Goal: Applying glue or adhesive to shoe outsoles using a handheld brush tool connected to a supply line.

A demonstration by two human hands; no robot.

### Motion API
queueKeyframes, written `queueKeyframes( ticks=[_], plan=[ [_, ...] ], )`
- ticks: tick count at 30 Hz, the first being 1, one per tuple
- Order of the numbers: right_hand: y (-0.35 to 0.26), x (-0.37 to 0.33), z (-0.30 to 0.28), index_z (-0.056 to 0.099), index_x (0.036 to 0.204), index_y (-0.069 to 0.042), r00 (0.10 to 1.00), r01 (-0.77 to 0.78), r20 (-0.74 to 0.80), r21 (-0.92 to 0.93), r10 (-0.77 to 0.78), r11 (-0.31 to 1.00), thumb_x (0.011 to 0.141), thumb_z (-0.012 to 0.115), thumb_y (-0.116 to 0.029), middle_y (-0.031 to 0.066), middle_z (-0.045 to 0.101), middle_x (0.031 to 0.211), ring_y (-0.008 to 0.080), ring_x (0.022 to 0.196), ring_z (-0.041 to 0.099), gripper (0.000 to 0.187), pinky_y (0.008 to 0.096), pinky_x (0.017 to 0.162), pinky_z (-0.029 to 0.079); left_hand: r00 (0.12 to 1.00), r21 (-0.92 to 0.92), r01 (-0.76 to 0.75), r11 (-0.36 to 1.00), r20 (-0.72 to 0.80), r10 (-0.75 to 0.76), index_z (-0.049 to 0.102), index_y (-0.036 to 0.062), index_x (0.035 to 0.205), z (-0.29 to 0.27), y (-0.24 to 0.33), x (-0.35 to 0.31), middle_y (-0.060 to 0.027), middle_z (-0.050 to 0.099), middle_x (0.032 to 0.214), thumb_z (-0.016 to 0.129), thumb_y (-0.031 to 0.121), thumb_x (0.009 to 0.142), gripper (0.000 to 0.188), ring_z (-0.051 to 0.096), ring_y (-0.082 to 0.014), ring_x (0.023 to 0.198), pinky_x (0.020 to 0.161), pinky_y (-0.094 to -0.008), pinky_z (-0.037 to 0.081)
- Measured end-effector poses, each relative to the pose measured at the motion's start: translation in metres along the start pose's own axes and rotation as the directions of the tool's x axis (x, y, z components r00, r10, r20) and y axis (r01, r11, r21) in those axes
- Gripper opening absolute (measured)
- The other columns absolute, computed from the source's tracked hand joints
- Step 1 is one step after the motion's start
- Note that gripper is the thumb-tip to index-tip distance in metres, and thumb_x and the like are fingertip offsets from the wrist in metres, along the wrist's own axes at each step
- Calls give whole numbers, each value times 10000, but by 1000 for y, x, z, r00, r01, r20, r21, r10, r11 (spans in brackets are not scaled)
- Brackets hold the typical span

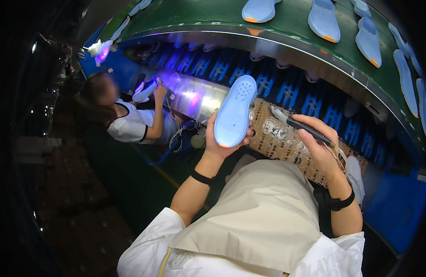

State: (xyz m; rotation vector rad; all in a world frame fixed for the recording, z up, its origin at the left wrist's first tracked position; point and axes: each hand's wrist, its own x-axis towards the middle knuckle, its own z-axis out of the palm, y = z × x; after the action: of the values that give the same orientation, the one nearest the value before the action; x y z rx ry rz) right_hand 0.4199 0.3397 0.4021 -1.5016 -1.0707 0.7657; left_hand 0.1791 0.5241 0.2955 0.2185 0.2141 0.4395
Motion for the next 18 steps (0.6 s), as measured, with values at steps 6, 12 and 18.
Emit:
queueKeyframes(
  ticks=[6,12,18],
  plan=[
    [18,-13,-9,721,1246,-20,980,-18,-199,29,24,999,948,732,-299,13,685,941,86,819,578,408,232,737,451,928,304,9,953,352,-121,344,50,1586,89,75,21,-357,567,1292,399,721,979,905,673,-447,1014,726,-496,615],
    [5,-21,5,718,1240,-14,990,-15,-137,6,15,1000,946,725,-266,15,692,963,81,834,574,387,226,746,445,860,52,-459,887,277,428,279,-149,1505,155,151,125,-395,431,1451,378,609,1053,889,477,-508,1374,1100,-517,517],
    [14,-29,4,718,1241,-24,990,-55,-127,11,56,998,955,706,-202,21,722,1037,73,851,585,337,223,758,460,921,632,-302,714,-1,390,365,-146,1450,107,102,128,-329,562,1343,463,441,1074,704,638,-426,1193,981,-504,563]
  ],
)
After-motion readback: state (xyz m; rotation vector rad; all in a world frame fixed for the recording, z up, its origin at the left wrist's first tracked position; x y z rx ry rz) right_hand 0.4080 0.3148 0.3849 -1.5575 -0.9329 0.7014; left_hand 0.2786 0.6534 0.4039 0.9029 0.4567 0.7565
